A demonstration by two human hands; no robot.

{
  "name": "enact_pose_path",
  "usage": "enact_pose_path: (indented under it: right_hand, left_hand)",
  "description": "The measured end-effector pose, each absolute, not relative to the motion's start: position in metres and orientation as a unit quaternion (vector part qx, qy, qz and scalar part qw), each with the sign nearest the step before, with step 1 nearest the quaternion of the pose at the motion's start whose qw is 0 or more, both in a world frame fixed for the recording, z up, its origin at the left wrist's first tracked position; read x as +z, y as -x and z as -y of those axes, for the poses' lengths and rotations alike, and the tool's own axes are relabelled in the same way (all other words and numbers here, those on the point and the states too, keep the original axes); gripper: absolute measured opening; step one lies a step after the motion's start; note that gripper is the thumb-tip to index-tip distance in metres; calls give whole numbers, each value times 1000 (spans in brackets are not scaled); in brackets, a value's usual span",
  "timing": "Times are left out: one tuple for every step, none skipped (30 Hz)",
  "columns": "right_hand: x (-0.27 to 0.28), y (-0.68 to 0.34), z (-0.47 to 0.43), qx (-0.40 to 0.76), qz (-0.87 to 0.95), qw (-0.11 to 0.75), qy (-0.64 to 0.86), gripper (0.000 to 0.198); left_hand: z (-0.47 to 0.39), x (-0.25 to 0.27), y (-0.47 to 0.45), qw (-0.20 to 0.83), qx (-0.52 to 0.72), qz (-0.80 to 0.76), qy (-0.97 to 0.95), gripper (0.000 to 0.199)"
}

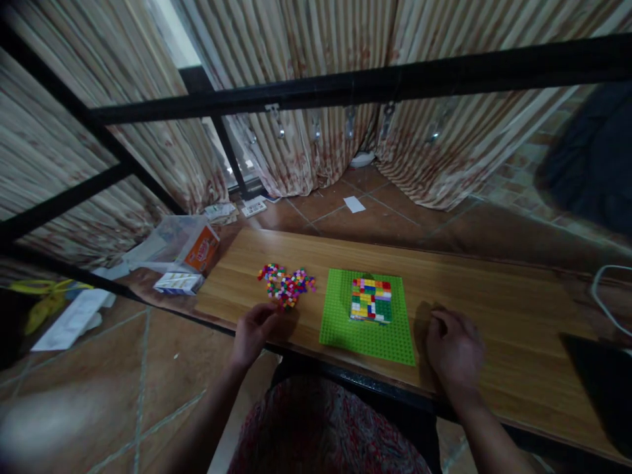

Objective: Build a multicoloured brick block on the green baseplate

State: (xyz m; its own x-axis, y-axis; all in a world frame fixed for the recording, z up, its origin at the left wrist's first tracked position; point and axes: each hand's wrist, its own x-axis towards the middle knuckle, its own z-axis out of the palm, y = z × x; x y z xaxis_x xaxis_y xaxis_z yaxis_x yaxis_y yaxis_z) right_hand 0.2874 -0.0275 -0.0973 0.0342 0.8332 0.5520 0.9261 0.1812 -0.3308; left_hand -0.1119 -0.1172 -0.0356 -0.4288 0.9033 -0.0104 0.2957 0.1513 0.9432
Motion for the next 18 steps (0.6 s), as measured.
enact_pose_path:
  right_hand:
    - [-97,-288,28,-71,695,334,633,25]
    - [-97,-288,28,-72,698,334,630,25]
    - [-97,-288,28,-71,699,335,628,25]
    - [-96,-288,28,-67,699,336,628,24]
    - [-96,-288,28,-62,698,338,629,24]
    - [-95,-288,28,-56,697,339,629,24]
    - [-94,-287,28,-51,697,339,630,24]
    - [-93,-287,28,-47,697,339,630,24]
    - [-92,-287,29,-47,698,339,629,25]
    - [-92,-286,29,-49,698,339,629,25]
    - [-92,-286,29,-53,698,338,629,24]
    - [-92,-286,29,-56,698,337,630,24]
    - [-92,-286,29,-60,698,334,631,24]
    - [-92,-286,29,-64,699,331,631,25]
    - [-92,-286,29,-66,699,329,631,26]
    - [-92,-286,29,-66,700,327,631,27]
    - [-93,-286,29,-66,701,325,632,28]
    - [-93,-287,29,-66,701,322,633,29]
  left_hand:
    - [123,-37,116,297,468,-706,-441,17]
    - [126,-37,119,279,447,-719,-453,16]
    - [127,-38,120,257,426,-732,-467,16]
    - [126,-38,120,236,407,-741,-479,15]
    - [124,-39,119,218,392,-747,-491,15]
    - [121,-40,117,202,378,-752,-500,15]
    - [118,-42,115,190,364,-757,-508,16]
    - [114,-43,113,179,351,-762,-514,16]
    - [111,-44,111,170,337,-766,-520,17]
    - [109,-45,110,161,322,-770,-526,18]
    - [107,-45,109,153,309,-774,-531,18]
    - [105,-45,110,146,298,-777,-535,19]
    - [104,-45,110,141,289,-780,-537,19]
    - [103,-44,111,139,281,-783,-538,19]
    - [102,-43,113,139,273,-787,-536,19]
    - [101,-43,114,140,263,-792,-533,18]
    - [101,-42,115,141,254,-797,-529,18]
    - [100,-40,115,143,246,-801,-527,18]
